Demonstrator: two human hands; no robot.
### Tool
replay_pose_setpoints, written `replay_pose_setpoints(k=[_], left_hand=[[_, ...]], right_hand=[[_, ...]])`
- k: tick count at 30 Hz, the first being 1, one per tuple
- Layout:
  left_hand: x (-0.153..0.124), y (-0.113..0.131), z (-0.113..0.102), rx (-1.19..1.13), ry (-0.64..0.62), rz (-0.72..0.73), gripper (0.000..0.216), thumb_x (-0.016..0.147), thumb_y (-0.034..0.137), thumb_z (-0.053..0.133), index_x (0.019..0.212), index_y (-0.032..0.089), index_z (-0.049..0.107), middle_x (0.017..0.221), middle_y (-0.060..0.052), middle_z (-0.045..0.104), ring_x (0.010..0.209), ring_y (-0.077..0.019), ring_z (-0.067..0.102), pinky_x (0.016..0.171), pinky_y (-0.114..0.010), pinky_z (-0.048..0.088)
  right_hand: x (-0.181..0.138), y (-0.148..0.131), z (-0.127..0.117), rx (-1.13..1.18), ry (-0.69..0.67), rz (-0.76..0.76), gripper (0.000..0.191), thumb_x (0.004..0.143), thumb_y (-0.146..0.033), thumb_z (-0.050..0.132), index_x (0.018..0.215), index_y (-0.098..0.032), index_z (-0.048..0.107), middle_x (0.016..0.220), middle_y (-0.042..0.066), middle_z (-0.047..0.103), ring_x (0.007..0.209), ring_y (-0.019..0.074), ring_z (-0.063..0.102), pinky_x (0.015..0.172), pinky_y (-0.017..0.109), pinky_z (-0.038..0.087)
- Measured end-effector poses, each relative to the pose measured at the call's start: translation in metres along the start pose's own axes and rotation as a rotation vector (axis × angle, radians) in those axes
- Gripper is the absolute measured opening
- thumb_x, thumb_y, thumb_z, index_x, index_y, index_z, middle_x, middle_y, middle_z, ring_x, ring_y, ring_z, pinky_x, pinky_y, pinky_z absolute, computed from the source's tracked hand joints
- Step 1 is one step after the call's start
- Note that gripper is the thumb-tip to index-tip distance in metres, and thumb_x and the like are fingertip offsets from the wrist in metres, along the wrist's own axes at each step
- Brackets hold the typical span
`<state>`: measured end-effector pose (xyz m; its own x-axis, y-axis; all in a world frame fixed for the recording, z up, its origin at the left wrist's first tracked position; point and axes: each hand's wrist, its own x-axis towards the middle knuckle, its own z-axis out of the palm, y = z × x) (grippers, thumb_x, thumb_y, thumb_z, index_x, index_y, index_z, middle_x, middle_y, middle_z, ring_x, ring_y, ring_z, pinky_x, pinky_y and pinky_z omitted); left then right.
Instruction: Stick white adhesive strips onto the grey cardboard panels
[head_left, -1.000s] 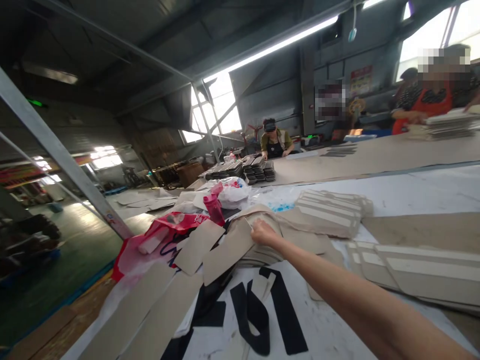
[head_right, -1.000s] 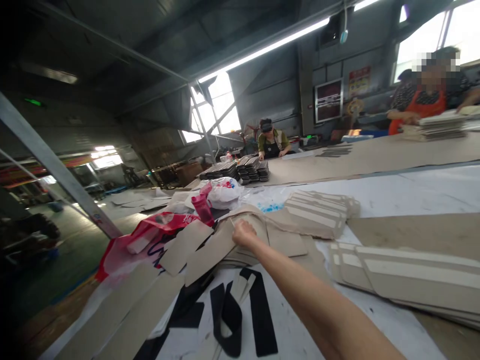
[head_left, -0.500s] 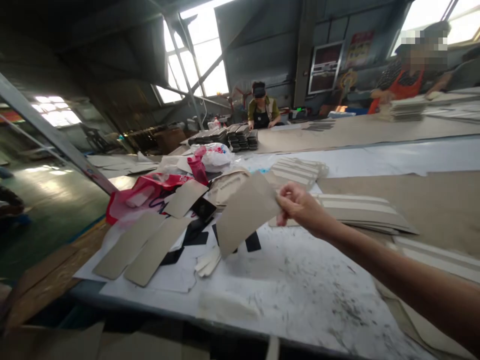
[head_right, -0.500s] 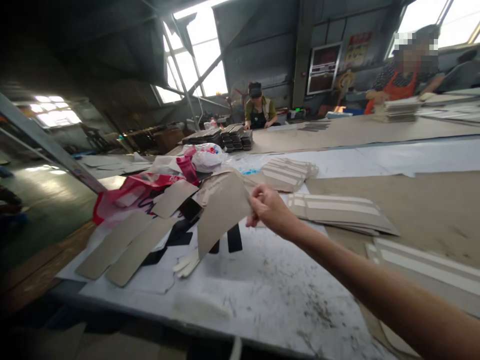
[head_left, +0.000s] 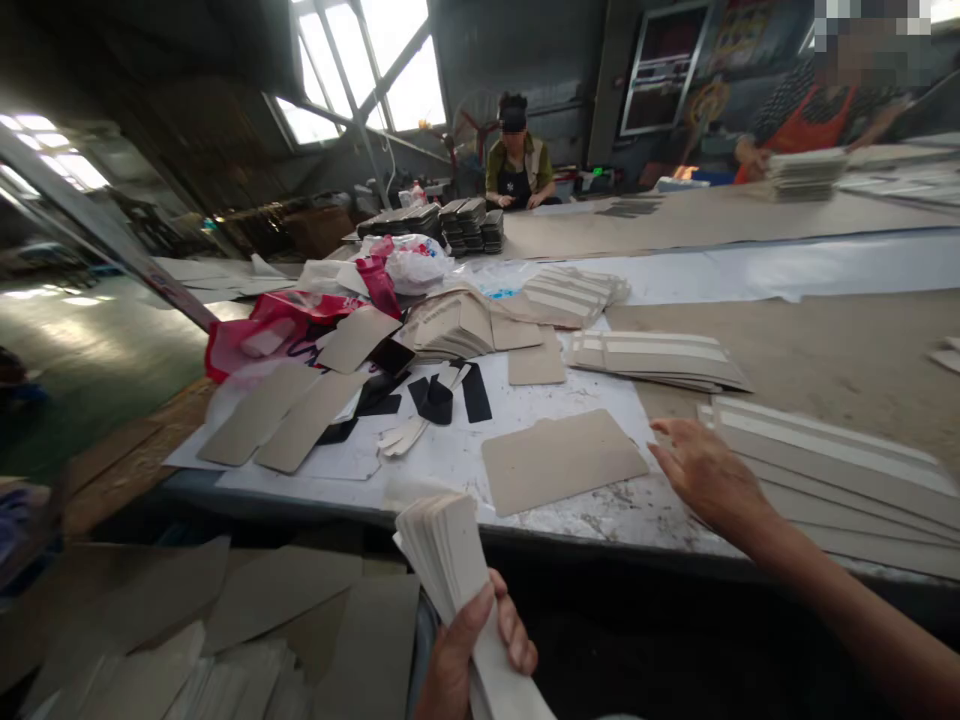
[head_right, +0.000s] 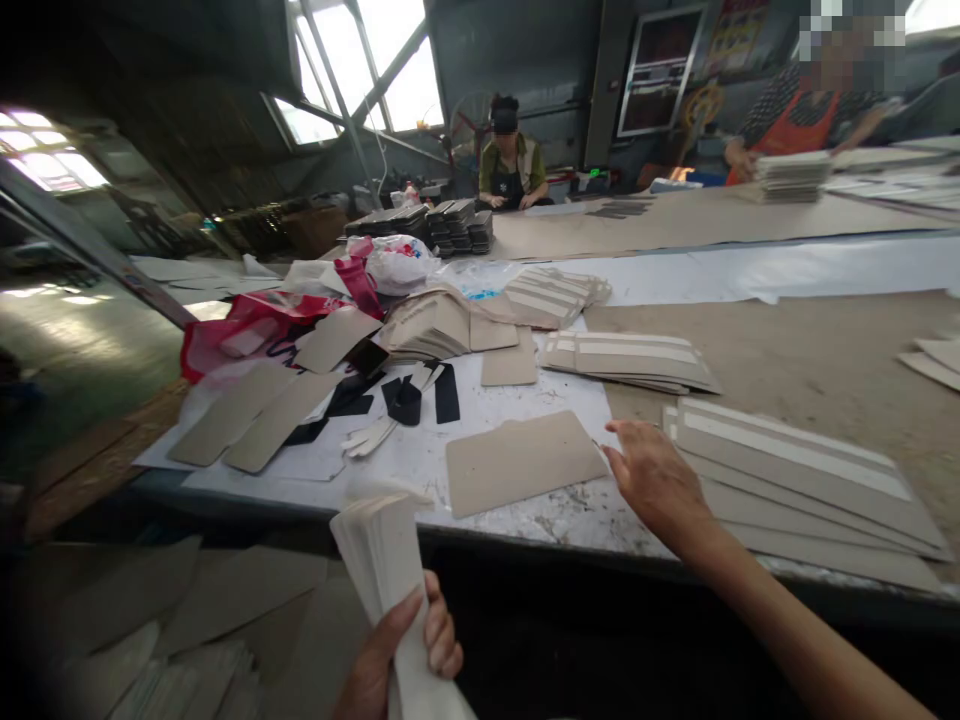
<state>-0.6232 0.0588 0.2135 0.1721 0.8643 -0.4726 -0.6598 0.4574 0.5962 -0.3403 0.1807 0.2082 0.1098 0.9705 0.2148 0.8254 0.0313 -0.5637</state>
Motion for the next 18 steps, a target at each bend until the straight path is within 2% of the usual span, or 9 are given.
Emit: replay_pose_setpoints(k=[1, 4, 5, 8, 11, 13, 15, 18], left_hand=[[0.002, -0.002, 0.003, -0.033, -0.012, -0.011, 0.027, 0.07, 0.038, 0.067, 0.083, 0.02, 0.052, 0.053, 0.007, 0.046, 0.047, -0.0061, 0.042, 0.052, -0.024, 0.036], [0.003, -0.008, 0.008, -0.013, -0.03, -0.022, 0.023, 0.072, 0.035, 0.065, 0.083, 0.019, 0.052, 0.055, 0.007, 0.046, 0.048, -0.0057, 0.043, 0.052, -0.023, 0.035], [0.003, -0.01, 0.007, 0.014, -0.04, -0.015, 0.022, 0.072, 0.036, 0.064, 0.079, 0.019, 0.051, 0.054, 0.008, 0.045, 0.047, -0.0056, 0.042, 0.052, -0.023, 0.035], [0.003, -0.014, 0.0, 0.149, -0.069, 0.027, 0.025, 0.07, 0.038, 0.066, 0.069, 0.019, 0.05, 0.048, 0.008, 0.045, 0.041, -0.0057, 0.039, 0.048, -0.024, 0.032], [0.0, -0.017, -0.009, 0.302, -0.09, 0.063, 0.028, 0.066, 0.039, 0.07, 0.066, 0.017, 0.053, 0.039, 0.006, 0.045, 0.036, -0.0064, 0.038, 0.043, -0.023, 0.028], [-0.005, -0.02, -0.013, 0.359, -0.116, 0.051, 0.032, 0.063, 0.043, 0.071, 0.064, 0.018, 0.052, 0.035, 0.007, 0.041, 0.032, -0.0065, 0.035, 0.039, -0.023, 0.026], [-0.01, -0.023, -0.015, 0.389, -0.14, 0.026, 0.035, 0.058, 0.047, 0.071, 0.063, 0.018, 0.052, 0.035, 0.008, 0.039, 0.031, -0.0067, 0.034, 0.038, -0.022, 0.027], [-0.018, -0.023, -0.016, 0.441, -0.143, 0.017, 0.035, 0.054, 0.043, 0.075, 0.072, 0.018, 0.058, 0.046, 0.005, 0.048, 0.041, -0.0085, 0.043, 0.044, -0.023, 0.035]], right_hand=[[-0.006, -0.011, -0.003, 0.042, -0.048, -0.029, 0.028, 0.08, -0.04, 0.046, 0.095, -0.018, 0.054, 0.094, 0.011, 0.062, 0.079, 0.0226, 0.06, 0.07, 0.034, 0.046], [-0.027, -0.056, -0.005, 0.336, -0.409, -0.086, 0.027, 0.086, -0.042, 0.041, 0.089, -0.02, 0.056, 0.074, 0.002, 0.061, 0.065, 0.0157, 0.056, 0.062, 0.027, 0.044], [-0.033, -0.071, -0.002, 0.4, -0.49, -0.121, 0.027, 0.086, -0.041, 0.042, 0.087, -0.02, 0.057, 0.072, 0.001, 0.06, 0.065, 0.0148, 0.055, 0.062, 0.026, 0.043], [-0.042, -0.106, 0.007, 0.557, -0.576, -0.131, 0.026, 0.086, -0.04, 0.044, 0.085, -0.018, 0.059, 0.073, 0.002, 0.06, 0.067, 0.0137, 0.054, 0.063, 0.026, 0.042], [-0.041, -0.124, 0.013, 0.703, -0.63, -0.036, 0.03, 0.083, -0.044, 0.047, 0.082, -0.016, 0.058, 0.073, 0.002, 0.06, 0.063, 0.0126, 0.052, 0.06, 0.025, 0.04], [-0.041, -0.132, 0.013, 0.807, -0.714, 0.026, 0.032, 0.08, -0.047, 0.052, 0.081, -0.015, 0.058, 0.073, 0.002, 0.06, 0.061, 0.0113, 0.051, 0.058, 0.023, 0.039], [-0.045, -0.14, 0.015, 0.919, -0.834, 0.073, 0.034, 0.078, -0.049, 0.055, 0.082, -0.015, 0.059, 0.073, 0.001, 0.06, 0.06, 0.01, 0.05, 0.058, 0.022, 0.038], [-0.056, -0.153, 0.02, 1.005, -0.988, 0.107, 0.037, 0.075, -0.051, 0.06, 0.081, -0.014, 0.061, 0.066, -0.002, 0.056, 0.056, 0.0085, 0.046, 0.055, 0.021, 0.035]])
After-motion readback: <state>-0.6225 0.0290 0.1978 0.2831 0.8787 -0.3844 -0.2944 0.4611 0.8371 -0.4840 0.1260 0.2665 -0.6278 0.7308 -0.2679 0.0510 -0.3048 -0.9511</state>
